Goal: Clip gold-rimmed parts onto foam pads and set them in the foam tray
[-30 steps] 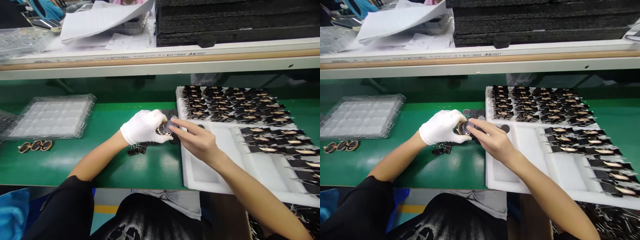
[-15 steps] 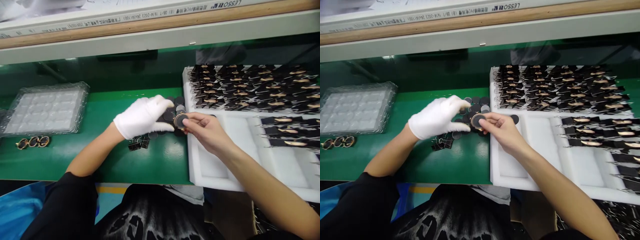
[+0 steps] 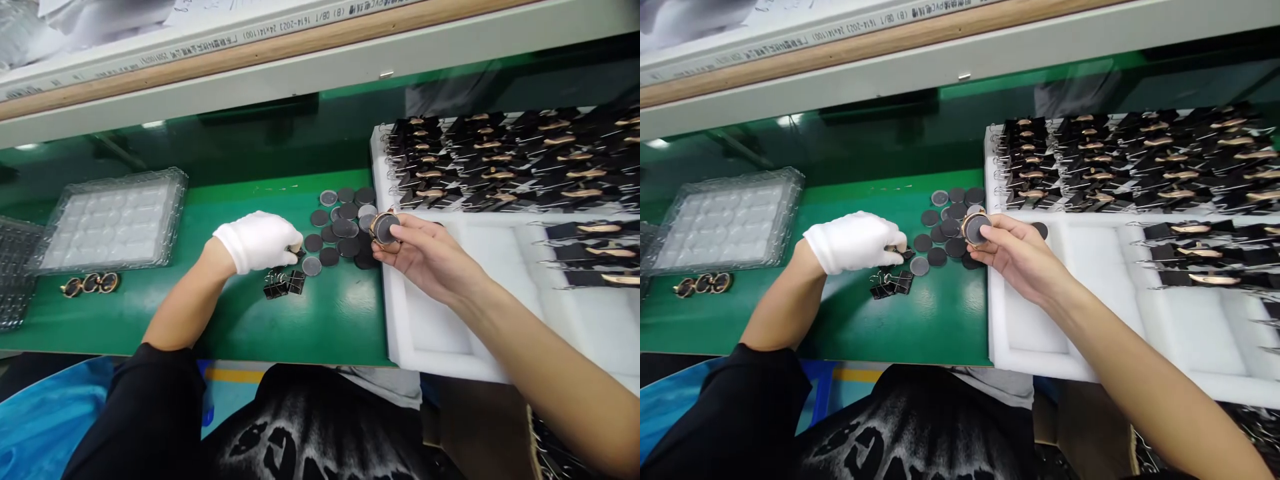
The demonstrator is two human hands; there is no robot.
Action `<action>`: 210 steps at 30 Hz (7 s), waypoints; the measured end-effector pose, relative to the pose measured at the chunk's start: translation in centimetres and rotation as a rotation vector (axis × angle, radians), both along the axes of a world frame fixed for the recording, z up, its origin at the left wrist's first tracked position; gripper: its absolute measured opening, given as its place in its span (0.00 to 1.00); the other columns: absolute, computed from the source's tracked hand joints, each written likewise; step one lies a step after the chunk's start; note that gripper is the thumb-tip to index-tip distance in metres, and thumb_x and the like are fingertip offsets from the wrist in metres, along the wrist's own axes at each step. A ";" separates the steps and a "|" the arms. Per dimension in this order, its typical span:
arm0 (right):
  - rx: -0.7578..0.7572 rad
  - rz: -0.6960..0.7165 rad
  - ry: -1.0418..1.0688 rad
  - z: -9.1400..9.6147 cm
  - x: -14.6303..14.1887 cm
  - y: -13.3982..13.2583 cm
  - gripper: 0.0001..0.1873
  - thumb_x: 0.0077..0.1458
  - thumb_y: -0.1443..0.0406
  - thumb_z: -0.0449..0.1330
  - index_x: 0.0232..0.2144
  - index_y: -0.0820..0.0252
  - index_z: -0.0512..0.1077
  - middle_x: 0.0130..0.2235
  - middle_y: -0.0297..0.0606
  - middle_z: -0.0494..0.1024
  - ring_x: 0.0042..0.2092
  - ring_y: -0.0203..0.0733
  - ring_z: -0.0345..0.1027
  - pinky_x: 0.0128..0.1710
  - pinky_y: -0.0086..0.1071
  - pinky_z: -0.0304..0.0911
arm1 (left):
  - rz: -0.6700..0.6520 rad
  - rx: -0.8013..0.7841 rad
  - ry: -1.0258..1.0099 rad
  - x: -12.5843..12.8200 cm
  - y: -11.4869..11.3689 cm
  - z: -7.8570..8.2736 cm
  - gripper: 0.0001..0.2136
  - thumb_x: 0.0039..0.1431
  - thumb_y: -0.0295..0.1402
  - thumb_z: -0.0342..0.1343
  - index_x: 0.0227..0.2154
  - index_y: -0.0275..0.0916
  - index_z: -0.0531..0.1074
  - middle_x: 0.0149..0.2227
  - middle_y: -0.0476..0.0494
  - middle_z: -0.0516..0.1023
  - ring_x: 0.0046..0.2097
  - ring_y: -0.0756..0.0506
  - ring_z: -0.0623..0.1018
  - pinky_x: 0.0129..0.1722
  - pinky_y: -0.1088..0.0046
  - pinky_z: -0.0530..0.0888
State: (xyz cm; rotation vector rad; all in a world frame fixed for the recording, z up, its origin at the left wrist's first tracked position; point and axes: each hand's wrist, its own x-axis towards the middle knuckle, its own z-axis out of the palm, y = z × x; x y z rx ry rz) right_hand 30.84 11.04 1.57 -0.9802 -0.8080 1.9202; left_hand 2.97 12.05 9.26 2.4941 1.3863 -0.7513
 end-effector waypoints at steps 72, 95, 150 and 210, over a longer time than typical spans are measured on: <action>0.563 0.159 -0.363 0.6 3.0 0.8 0.16 0.52 0.56 0.74 0.42 0.55 0.83 0.41 0.39 0.85 0.41 0.44 0.80 0.49 0.41 0.77 | 0.252 -0.063 -0.793 5.6 -3.2 -2.8 0.24 0.65 0.50 0.53 0.19 0.40 0.60 0.17 0.55 0.64 0.22 0.54 0.62 0.24 0.75 0.59; 0.175 0.028 -0.045 0.5 2.5 0.4 0.19 0.46 0.56 0.78 0.40 0.50 0.81 0.41 0.34 0.84 0.44 0.46 0.80 0.50 0.42 0.77 | 0.193 0.018 -0.201 0.9 -0.6 1.6 0.24 0.65 0.58 0.51 0.28 0.42 0.74 0.23 0.49 0.75 0.25 0.48 0.70 0.27 0.70 0.59; 0.557 0.199 -0.090 -0.8 0.5 -1.8 0.20 0.41 0.60 0.81 0.32 0.52 0.74 0.36 0.35 0.84 0.42 0.51 0.83 0.44 0.46 0.80 | 0.076 0.254 -0.789 6.0 -3.6 -3.3 0.22 0.54 0.49 0.53 0.15 0.41 0.54 0.15 0.54 0.55 0.19 0.53 0.56 0.22 0.71 0.53; 0.844 0.130 -0.695 5.2 11.7 -5.1 0.12 0.52 0.62 0.73 0.41 0.54 0.85 0.40 0.35 0.87 0.41 0.42 0.82 0.42 0.35 0.79 | 0.011 0.151 -0.836 5.7 -6.8 -1.4 0.21 0.71 0.43 0.50 0.62 0.43 0.68 0.52 0.43 0.82 0.51 0.43 0.83 0.54 0.64 0.78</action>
